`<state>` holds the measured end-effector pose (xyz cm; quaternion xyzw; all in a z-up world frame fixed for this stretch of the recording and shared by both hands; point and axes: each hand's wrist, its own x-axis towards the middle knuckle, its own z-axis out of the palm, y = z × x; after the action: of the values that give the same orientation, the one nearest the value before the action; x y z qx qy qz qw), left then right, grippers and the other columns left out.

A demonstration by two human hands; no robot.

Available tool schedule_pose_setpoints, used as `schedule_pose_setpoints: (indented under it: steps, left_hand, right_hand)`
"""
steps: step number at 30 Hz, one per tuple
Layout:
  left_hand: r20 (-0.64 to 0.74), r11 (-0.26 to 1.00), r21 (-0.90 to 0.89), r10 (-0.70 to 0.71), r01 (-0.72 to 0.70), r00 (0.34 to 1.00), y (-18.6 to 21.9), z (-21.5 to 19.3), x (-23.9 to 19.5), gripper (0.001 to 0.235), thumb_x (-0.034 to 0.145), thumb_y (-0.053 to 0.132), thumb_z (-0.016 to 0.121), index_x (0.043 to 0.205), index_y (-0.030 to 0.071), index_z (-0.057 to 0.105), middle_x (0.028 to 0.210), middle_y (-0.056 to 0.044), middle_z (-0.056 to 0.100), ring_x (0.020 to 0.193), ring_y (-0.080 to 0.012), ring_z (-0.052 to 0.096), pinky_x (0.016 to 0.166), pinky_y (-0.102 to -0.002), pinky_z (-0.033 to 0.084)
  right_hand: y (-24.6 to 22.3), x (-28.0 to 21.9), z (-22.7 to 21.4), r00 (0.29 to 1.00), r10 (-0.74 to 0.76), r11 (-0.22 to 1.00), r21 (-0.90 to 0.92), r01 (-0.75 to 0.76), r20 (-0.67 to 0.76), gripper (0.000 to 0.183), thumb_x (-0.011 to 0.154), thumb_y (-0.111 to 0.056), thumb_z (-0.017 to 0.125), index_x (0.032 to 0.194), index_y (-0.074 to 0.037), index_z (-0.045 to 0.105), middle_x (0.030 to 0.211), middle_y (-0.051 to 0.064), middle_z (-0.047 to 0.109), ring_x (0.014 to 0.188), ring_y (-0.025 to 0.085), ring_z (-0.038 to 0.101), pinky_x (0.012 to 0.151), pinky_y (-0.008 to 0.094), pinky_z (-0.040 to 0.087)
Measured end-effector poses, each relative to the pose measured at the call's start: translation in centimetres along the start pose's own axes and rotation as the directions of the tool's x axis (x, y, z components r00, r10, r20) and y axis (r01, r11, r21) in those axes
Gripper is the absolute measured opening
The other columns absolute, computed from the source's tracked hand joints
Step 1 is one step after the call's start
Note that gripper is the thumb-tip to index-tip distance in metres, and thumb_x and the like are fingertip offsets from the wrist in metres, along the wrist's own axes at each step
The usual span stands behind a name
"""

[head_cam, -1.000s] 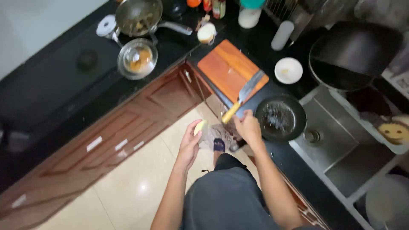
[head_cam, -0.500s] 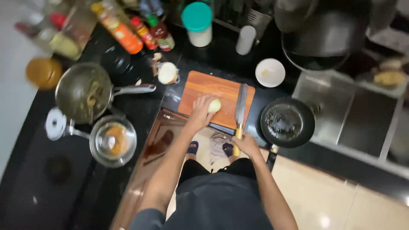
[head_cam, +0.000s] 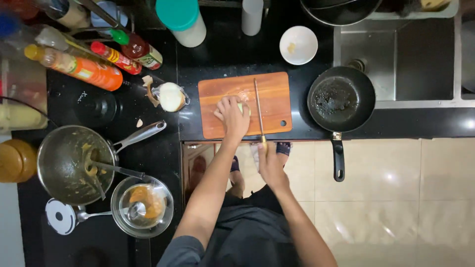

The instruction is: Peeling and cutting an onion on a wooden board.

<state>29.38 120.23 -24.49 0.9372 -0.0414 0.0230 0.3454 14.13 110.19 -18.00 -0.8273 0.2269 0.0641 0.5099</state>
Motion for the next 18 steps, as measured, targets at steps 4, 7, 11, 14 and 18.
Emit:
schedule_pose_setpoints:
  steps: [4, 7, 11, 14, 18]
  left_hand:
    - [-0.056, 0.993, 0.094, -0.063, 0.068, 0.996, -0.1, 1.0, 0.3, 0.024, 0.094, 0.027, 0.061, 0.108, 0.007, 0.058, 0.117, -0.014, 0.054, 0.118, -0.0362, 0.044, 0.096, -0.054, 0.032]
    - [-0.066, 0.988, 0.104, -0.11, 0.117, 0.992, -0.2, 1.7, 0.4, 0.023, 0.095, 0.027, 0.06, 0.107, 0.008, 0.057, 0.117, -0.014, 0.053, 0.117, -0.0358, 0.044, 0.093, -0.053, 0.033]
    - [-0.102, 0.976, 0.09, -0.187, 0.196, 0.977, 0.1, 2.8, 0.8, 0.023, 0.093, 0.029, 0.062, 0.104, 0.009, 0.056, 0.116, -0.014, 0.051, 0.117, -0.0358, 0.043, 0.091, -0.053, 0.032]
    - [-0.136, 0.962, 0.096, -0.242, 0.256, 0.961, 0.7, 3.3, 1.2, 0.025, 0.093, 0.031, 0.063, 0.103, 0.01, 0.055, 0.116, -0.013, 0.051, 0.117, -0.0356, 0.042, 0.091, -0.052, 0.032]
    - [-0.169, 0.948, 0.106, -0.279, 0.299, 0.945, 0.9, 3.9, 1.5, 0.028, 0.091, 0.033, 0.065, 0.103, 0.01, 0.055, 0.115, -0.012, 0.051, 0.117, -0.0354, 0.042, 0.091, -0.052, 0.032]
  right_hand:
    - [0.9, -0.3, 2.2, 0.998, -0.061, 0.995, -0.079, 0.063, 0.03, 0.031, 0.109, -0.029, 0.044, 0.127, -0.004, 0.048, 0.078, 0.033, 0.067, 0.078, 0.054, 0.065, 0.065, 0.061, 0.046]
    - [-0.6, 0.0, 2.1, 0.998, 0.002, 0.998, -0.065, 0.002, 0.065, 0.039, 0.105, -0.03, 0.045, 0.135, -0.004, 0.042, 0.081, 0.036, 0.066, 0.081, 0.057, 0.063, 0.065, 0.064, 0.045]
    - [-0.4, 1.0, 1.9, 0.995, 0.022, 0.997, -0.071, -0.015, 0.099, 0.041, 0.105, -0.029, 0.044, 0.137, -0.003, 0.039, 0.083, 0.039, 0.065, 0.082, 0.058, 0.062, 0.067, 0.065, 0.045]
    - [1.0, 1.4, 2.2, 0.995, 0.024, 0.994, -0.106, -0.014, 0.099, 0.032, 0.108, -0.03, 0.044, 0.125, -0.003, 0.044, 0.086, 0.037, 0.066, 0.084, 0.057, 0.063, 0.069, 0.065, 0.045]
    - [0.6, 2.2, 1.6, 0.992, 0.052, 0.994, -0.103, -0.04, 0.113, 0.03, 0.109, -0.031, 0.042, 0.118, -0.002, 0.044, 0.083, 0.035, 0.067, 0.082, 0.056, 0.064, 0.068, 0.063, 0.047]
